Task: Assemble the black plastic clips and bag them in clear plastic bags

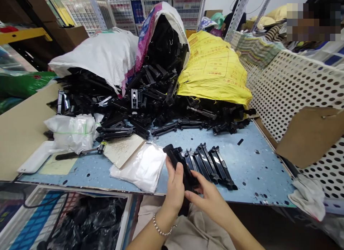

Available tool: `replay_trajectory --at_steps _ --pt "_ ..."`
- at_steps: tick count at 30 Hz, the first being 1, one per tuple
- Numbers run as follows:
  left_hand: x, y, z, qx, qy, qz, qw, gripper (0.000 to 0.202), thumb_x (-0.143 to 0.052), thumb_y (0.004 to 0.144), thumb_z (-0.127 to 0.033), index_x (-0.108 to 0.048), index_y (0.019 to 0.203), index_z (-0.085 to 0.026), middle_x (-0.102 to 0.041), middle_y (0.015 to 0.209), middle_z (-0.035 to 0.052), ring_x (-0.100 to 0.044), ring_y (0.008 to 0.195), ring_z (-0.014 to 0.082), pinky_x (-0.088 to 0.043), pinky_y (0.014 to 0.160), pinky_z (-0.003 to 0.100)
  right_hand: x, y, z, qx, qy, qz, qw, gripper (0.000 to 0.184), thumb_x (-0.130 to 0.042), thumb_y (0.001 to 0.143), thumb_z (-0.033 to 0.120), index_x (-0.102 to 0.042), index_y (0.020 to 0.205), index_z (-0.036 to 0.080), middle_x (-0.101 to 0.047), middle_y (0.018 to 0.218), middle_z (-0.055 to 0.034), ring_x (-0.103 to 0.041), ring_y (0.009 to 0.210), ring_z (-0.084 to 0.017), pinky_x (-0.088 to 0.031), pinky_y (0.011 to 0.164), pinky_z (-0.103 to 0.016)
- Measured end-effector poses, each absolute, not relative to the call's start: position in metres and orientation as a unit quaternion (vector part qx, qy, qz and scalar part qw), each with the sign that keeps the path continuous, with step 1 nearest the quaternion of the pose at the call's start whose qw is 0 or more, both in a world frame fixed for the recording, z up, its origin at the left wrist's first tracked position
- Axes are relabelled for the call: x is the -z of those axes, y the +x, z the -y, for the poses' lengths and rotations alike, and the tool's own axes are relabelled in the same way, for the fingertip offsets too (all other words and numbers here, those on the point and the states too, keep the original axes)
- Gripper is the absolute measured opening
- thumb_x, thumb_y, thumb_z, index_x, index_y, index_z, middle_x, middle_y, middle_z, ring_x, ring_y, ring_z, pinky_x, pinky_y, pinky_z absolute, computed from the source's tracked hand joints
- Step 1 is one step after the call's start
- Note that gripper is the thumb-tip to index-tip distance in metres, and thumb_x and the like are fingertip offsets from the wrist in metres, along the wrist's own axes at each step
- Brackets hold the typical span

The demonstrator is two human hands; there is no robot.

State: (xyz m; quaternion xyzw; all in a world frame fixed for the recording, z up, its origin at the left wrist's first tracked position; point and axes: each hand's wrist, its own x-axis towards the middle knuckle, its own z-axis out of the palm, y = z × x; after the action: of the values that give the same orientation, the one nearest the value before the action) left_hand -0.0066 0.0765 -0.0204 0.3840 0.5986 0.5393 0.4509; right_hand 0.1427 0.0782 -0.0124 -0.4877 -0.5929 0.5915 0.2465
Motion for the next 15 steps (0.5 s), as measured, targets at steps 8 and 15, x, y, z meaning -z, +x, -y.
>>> replay_trajectory --at_steps 8,15 --pt "0.044 -0.108 -0.073 -0.355 0.576 -0.709 0.197 0.012 -0.057 0.08 -0.02 -0.067 0.073 -0.018 -0.062 0.092 0.0106 -0.056 0.094 0.0269 -0.043 0.089 0.045 0.011 0.123 -0.099 -0.739 -0.433 0.411 0.311 0.045 -0.076 0.073 0.038 -0.062 0.112 0.018 -0.07 0.109 -0.0113 -0.067 0.095 -0.025 -0.05 0.088 -0.041" --pt "0.051 -0.147 -0.092 -0.424 0.455 -0.699 0.354 0.021 -0.065 0.07 -0.035 -0.057 0.062 -0.018 -0.053 0.055 -0.003 -0.049 0.052 0.0135 -0.039 0.053 0.025 0.012 0.072 -0.101 -0.828 -0.352 0.268 0.344 0.03 -0.072 0.078 0.035 -0.068 0.1 0.014 -0.072 0.102 -0.0118 -0.067 0.1 -0.024 -0.052 0.088 -0.037"
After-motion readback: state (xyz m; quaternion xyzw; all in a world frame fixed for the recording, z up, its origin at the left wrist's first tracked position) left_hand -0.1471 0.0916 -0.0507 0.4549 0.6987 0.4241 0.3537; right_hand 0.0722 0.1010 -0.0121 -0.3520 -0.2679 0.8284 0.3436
